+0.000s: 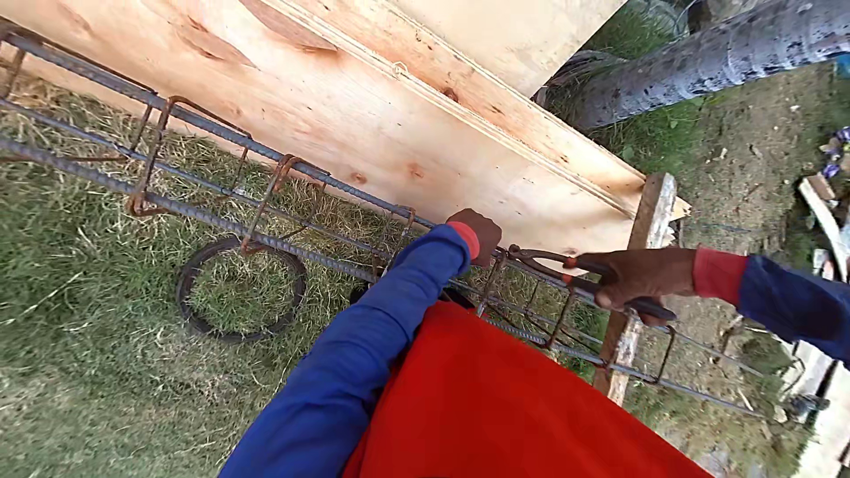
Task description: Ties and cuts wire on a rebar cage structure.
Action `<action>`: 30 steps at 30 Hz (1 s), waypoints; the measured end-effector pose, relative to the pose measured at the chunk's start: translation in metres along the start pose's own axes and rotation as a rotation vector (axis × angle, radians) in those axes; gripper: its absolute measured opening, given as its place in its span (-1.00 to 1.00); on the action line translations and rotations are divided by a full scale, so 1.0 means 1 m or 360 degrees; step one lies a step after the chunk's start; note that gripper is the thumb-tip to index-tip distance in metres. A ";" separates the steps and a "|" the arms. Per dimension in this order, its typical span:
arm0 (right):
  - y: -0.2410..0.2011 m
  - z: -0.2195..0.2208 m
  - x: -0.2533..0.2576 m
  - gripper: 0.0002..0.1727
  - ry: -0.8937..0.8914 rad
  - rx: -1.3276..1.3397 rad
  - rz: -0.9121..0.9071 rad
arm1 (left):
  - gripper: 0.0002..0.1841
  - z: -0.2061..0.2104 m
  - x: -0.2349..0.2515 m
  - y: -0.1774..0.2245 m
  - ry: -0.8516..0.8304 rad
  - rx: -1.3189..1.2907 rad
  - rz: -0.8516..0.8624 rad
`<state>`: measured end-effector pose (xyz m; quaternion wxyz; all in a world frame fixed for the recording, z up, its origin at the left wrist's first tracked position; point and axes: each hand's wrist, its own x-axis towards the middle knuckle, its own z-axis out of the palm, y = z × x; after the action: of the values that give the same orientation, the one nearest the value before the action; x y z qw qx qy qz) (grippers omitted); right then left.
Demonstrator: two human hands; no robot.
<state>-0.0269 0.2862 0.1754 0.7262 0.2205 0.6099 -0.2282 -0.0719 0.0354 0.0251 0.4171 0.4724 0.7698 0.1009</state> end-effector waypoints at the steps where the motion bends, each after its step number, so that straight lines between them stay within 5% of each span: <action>1: 0.000 0.002 0.001 -0.05 0.0145 -0.0199 0.0006 | -0.69 0.001 0.001 0.001 -0.0005 0.0009 0.0009; 2: -0.001 0.004 0.001 0.00 0.0350 -0.0500 -0.0001 | -0.68 0.001 0.002 0.001 -0.0006 0.0020 0.0013; 6: -0.001 0.008 -0.001 -0.35 0.1303 -0.1952 -0.0337 | -0.66 -0.001 0.002 0.002 -0.0021 0.0023 -0.0031; 9: 0.002 0.002 0.001 -0.32 0.1655 -0.2341 -0.0667 | -0.64 0.001 0.001 0.003 -0.0023 0.0020 -0.0038; 11: -0.003 0.004 0.000 -0.30 0.1514 -0.2259 -0.0492 | -0.66 0.000 0.001 0.004 -0.0039 0.0028 -0.0035; 14: -0.028 0.006 -0.003 -0.42 0.0852 -0.1529 0.0000 | -0.67 0.000 0.001 0.003 -0.0043 0.0039 -0.0026; 17: -0.012 -0.005 0.005 -0.39 0.0140 -0.0279 0.0100 | -0.66 0.000 0.001 0.004 -0.0048 0.0047 -0.0031; 20: 0.007 -0.005 0.013 -0.28 -0.0242 0.0188 0.0050 | -0.65 -0.001 0.000 0.003 -0.0050 0.0043 -0.0049; 23: 0.007 0.002 0.009 -0.34 -0.0244 0.0165 0.0034 | -0.67 -0.002 0.000 0.004 -0.0054 0.0050 -0.0045; 28: -0.012 0.022 -0.002 -0.58 0.0520 -0.0881 0.0028 | -0.68 -0.003 -0.001 0.004 -0.0068 0.0062 -0.0053; 30: -0.002 0.025 -0.005 -0.60 0.0627 -0.0964 -0.0014 | -0.66 -0.001 0.000 0.002 -0.0046 0.0066 -0.0040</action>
<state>-0.0096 0.2698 0.1844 0.6262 0.0326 0.7790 0.0067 -0.0713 0.0367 0.0277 0.4195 0.4728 0.7715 0.0729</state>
